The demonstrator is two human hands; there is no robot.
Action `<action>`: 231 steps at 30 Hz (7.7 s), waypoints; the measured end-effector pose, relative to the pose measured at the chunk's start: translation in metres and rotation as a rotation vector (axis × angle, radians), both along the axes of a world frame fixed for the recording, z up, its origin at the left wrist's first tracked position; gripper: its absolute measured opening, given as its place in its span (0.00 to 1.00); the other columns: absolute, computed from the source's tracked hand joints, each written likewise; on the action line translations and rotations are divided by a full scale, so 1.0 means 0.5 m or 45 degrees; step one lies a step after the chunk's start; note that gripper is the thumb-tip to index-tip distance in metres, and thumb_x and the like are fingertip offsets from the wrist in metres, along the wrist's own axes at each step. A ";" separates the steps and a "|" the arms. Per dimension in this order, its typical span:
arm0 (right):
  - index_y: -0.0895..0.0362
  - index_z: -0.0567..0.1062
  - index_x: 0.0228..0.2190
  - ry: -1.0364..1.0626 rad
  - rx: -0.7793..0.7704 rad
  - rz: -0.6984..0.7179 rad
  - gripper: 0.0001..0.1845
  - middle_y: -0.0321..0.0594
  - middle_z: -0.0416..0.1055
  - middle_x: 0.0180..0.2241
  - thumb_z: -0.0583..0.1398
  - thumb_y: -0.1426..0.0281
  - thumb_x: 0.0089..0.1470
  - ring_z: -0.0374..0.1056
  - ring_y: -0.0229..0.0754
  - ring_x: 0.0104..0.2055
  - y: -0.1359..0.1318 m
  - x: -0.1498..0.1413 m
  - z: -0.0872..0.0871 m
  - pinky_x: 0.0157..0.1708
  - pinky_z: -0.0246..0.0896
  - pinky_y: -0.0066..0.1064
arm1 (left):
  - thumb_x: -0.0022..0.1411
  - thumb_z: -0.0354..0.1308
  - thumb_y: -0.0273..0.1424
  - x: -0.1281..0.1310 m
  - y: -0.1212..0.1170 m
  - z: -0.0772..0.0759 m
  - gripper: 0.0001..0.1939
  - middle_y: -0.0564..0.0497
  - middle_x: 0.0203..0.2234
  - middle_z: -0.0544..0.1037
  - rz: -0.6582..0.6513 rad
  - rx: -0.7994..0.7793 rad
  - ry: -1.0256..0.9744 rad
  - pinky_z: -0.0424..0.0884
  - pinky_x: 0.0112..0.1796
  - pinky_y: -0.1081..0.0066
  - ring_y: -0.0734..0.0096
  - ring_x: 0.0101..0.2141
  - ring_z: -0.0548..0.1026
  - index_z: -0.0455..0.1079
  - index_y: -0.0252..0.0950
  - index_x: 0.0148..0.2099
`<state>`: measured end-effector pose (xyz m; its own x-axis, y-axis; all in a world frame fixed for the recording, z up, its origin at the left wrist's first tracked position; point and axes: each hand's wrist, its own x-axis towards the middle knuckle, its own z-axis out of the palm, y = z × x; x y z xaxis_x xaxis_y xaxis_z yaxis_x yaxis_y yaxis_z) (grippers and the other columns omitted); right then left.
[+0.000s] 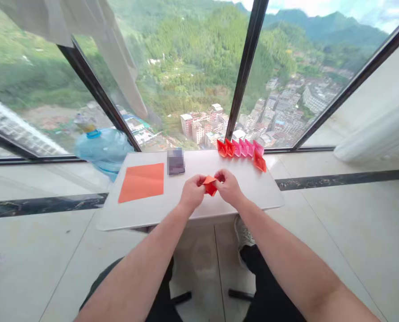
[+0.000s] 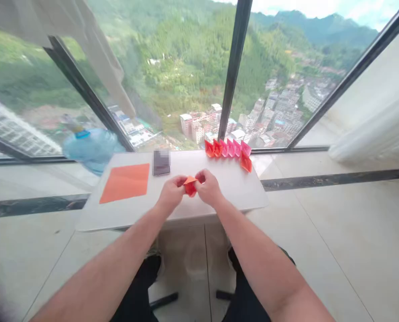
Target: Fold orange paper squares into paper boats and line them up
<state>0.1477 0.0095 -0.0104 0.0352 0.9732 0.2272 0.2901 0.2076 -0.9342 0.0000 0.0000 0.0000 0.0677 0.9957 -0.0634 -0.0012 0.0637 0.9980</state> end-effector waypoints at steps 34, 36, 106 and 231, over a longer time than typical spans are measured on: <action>0.55 0.71 0.43 0.171 -0.549 0.381 0.25 0.40 0.75 0.42 0.63 0.73 0.37 0.73 0.39 0.33 -0.030 0.003 0.038 0.25 0.63 0.26 | 0.45 0.53 0.27 -0.010 0.001 0.007 0.15 0.52 0.23 0.78 0.019 -0.106 -0.055 0.70 0.25 0.73 0.69 0.24 0.75 0.73 0.34 0.37; 0.55 0.71 0.43 0.164 -0.530 0.365 0.26 0.39 0.75 0.41 0.62 0.74 0.36 0.72 0.38 0.33 -0.030 0.000 0.032 0.25 0.63 0.26 | 0.45 0.53 0.27 -0.010 0.001 0.005 0.15 0.51 0.24 0.78 0.027 -0.061 -0.001 0.70 0.26 0.73 0.69 0.25 0.76 0.73 0.34 0.37; 0.55 0.73 0.49 0.273 -0.448 0.267 0.28 0.37 0.78 0.31 0.67 0.73 0.43 0.76 0.42 0.32 -0.031 0.043 0.026 0.37 0.74 0.38 | 0.48 0.62 0.24 -0.012 -0.023 0.041 0.49 0.51 0.39 0.79 -0.363 -0.121 -0.245 0.70 0.45 0.66 0.73 0.36 0.75 0.52 0.38 0.72; 0.51 0.76 0.34 -0.252 0.525 -0.265 0.08 0.42 0.80 0.36 0.56 0.69 0.61 0.75 0.45 0.39 -0.090 -0.015 0.063 0.43 0.71 0.37 | 0.60 0.64 0.34 -0.020 0.001 0.034 0.09 0.55 0.35 0.81 0.350 -0.117 -1.091 0.72 0.49 0.63 0.72 0.40 0.79 0.67 0.41 0.37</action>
